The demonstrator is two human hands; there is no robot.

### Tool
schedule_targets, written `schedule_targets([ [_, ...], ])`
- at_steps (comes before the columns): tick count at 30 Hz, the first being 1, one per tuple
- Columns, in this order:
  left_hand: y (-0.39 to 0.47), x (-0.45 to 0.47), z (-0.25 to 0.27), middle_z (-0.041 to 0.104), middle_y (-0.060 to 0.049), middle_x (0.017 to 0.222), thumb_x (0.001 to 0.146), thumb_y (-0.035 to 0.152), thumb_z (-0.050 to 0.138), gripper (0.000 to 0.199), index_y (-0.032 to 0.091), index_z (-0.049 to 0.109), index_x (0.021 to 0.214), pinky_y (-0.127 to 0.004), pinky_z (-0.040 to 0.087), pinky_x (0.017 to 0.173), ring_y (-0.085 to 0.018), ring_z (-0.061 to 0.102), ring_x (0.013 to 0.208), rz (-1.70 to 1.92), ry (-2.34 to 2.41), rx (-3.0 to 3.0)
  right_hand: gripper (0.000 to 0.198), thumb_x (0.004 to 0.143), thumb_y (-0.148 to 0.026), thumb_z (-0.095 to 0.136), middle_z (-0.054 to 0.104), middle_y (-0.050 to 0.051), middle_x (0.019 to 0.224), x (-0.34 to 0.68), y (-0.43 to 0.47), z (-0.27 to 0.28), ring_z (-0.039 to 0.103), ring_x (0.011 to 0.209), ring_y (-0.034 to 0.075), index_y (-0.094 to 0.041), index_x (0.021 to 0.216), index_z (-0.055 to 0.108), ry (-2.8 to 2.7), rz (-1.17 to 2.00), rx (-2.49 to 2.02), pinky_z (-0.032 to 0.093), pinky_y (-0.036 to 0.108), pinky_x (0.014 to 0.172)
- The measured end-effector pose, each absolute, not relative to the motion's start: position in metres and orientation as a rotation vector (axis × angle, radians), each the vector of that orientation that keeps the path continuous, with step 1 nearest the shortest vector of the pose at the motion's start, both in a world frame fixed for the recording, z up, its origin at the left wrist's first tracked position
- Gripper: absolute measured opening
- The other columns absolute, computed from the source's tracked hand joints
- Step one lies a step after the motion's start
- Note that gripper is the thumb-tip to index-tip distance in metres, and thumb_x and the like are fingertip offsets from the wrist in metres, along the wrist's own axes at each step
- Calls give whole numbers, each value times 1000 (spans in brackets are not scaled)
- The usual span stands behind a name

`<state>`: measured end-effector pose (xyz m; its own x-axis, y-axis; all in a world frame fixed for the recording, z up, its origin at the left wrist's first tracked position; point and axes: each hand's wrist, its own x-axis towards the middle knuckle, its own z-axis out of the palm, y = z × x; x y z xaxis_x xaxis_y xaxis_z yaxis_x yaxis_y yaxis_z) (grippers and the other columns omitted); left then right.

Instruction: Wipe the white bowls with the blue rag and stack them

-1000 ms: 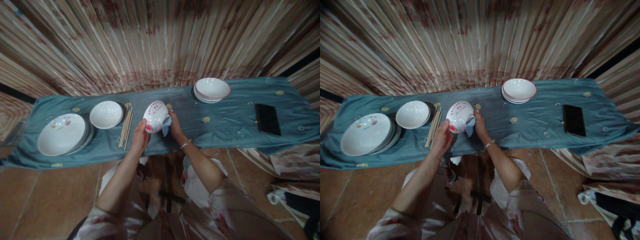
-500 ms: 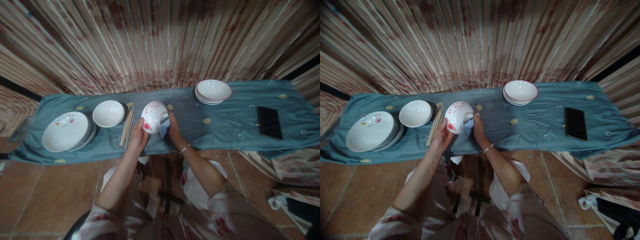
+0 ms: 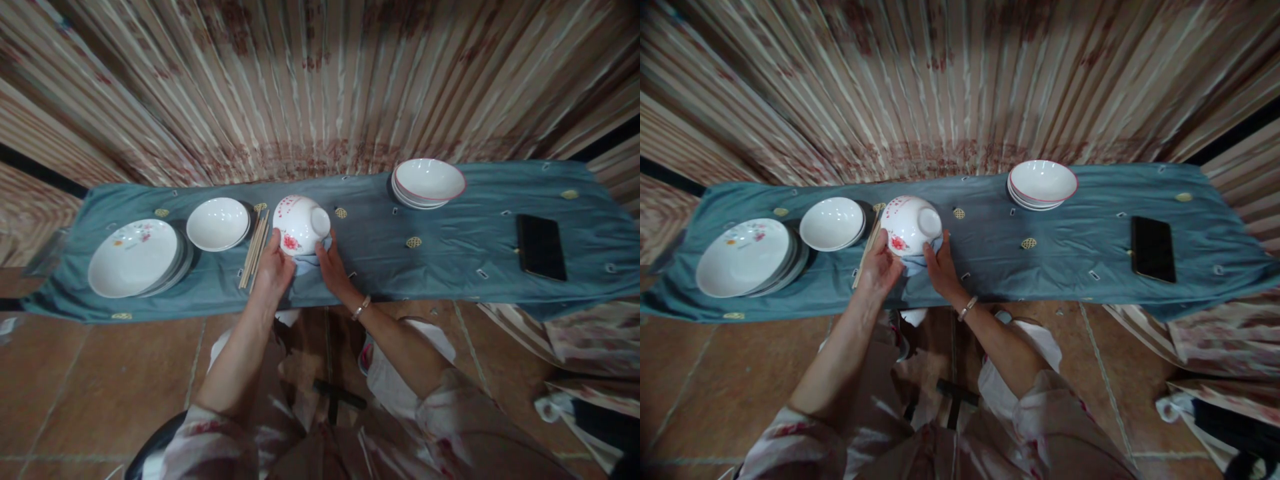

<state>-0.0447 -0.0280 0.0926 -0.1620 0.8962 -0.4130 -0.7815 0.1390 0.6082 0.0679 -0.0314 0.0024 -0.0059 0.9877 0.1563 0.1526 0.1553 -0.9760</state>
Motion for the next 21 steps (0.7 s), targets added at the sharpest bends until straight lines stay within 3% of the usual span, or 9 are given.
schedule_targets([
  [5,-28,-43,92,74,-12,129,105,31,49,45,14,57,145,-38,46,117,-23,64,132,1499,901,198,105,92,-70,50,19,24,171,61,-46,1,20,160,33,-5,163,8,-1412,1071,-1260,20,52,131],
  [10,-28,-38,95,75,-12,128,106,27,43,43,14,58,144,-35,43,120,-21,63,132,1519,916,189,95,99,-60,40,2,23,174,52,-60,-8,1,163,33,-5,164,-4,-1640,941,-1297,12,55,132],
  [17,-28,-36,99,77,-12,124,108,27,38,42,12,61,140,-34,45,117,-20,60,136,1520,922,164,79,102,-28,35,1,22,174,54,-75,-8,3,163,32,-8,164,-11,-1826,787,-1256,14,59,132],
  [21,-26,-41,91,78,-11,122,104,30,51,38,15,64,136,-34,48,115,-22,63,133,1543,934,215,81,96,-13,36,2,24,174,58,-82,-2,6,162,34,-6,164,-6,-1938,727,-1203,19,61,130],
])
